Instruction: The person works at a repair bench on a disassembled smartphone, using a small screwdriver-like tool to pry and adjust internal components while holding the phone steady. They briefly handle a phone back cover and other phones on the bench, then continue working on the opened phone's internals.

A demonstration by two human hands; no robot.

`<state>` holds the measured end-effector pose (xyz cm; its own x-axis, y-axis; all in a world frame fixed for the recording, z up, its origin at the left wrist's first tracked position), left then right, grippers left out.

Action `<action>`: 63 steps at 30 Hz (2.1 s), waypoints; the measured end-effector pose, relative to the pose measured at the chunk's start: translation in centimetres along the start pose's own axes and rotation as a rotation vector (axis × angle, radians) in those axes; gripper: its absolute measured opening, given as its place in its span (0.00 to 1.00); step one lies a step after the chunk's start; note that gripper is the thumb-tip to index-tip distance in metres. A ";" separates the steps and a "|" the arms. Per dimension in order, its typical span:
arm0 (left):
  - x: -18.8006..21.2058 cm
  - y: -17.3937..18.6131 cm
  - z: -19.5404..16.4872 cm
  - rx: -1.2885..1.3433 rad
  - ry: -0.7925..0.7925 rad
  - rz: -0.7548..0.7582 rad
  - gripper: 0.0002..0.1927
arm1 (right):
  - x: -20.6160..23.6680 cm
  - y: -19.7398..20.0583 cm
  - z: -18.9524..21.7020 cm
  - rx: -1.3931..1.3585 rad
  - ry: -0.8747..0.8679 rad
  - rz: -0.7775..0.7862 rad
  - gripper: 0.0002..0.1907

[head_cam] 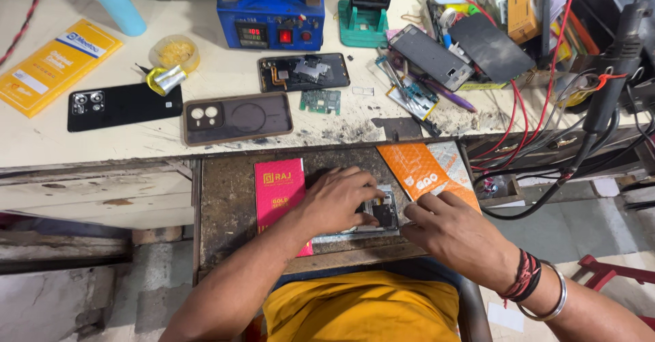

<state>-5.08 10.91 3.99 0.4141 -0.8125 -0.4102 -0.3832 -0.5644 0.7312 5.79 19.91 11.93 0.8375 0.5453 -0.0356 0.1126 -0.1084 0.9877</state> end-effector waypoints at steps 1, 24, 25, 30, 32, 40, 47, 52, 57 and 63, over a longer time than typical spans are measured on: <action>0.1 0.3 -0.2 -0.008 -0.027 -0.030 0.24 | -0.1 0.6 0.3 -0.018 0.039 -0.079 0.10; -0.1 -1.8 -2.7 0.051 -0.186 0.003 0.18 | 1.9 0.6 -2.2 -0.146 -0.308 -0.162 0.19; 0.0 -2.0 -2.7 0.057 -0.183 0.000 0.17 | 2.3 0.3 -2.2 -0.159 -0.335 -0.180 0.18; -0.1 -3.2 -2.5 0.028 -0.161 0.001 0.09 | 4.7 -0.4 -3.2 -0.278 -0.461 -0.304 0.16; 0.0 -3.2 -2.9 0.026 -0.195 -0.041 0.04 | 5.6 -0.6 -3.9 -0.275 -0.528 -0.353 0.15; 0.4 -3.6 -5.5 -0.327 -0.414 -0.159 0.01 | 7.4 -4.1 -5.0 -0.293 -0.812 -0.466 0.12; 1.1 -3.1 -6.9 -0.577 -0.497 -0.253 0.04 | 7.1 -7.3 -5.4 -0.396 -0.864 -0.650 0.12; 1.0 -3.2 -7.2 -0.623 -0.482 -0.225 0.04 | 6.8 -9.2 -5.8 -0.450 -0.958 -0.619 0.15; 1.2 -3.3 -7.1 -0.599 -0.476 -0.278 0.03 | 6.0 -10.0 -5.1 -0.624 -0.944 -0.711 0.15; 0.9 -4.1 -6.7 -0.477 -0.484 -0.275 0.04 | 4.9 -9.5 -4.6 -0.603 -0.911 -0.749 0.14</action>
<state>2.43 13.49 4.31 -0.0099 -0.6865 -0.7271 0.1286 -0.7220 0.6799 6.39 27.45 3.02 0.7613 -0.4639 -0.4529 0.6462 0.4859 0.5885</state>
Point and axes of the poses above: each hand's wrist, its own x-axis away from the middle knuckle, its own y-axis out of the back of the hand, z = x × y, the point moved 7 cm from there along -x, towards the middle knuckle, and after that the axes turned 10 degrees about -z, right-handed, at the moved point
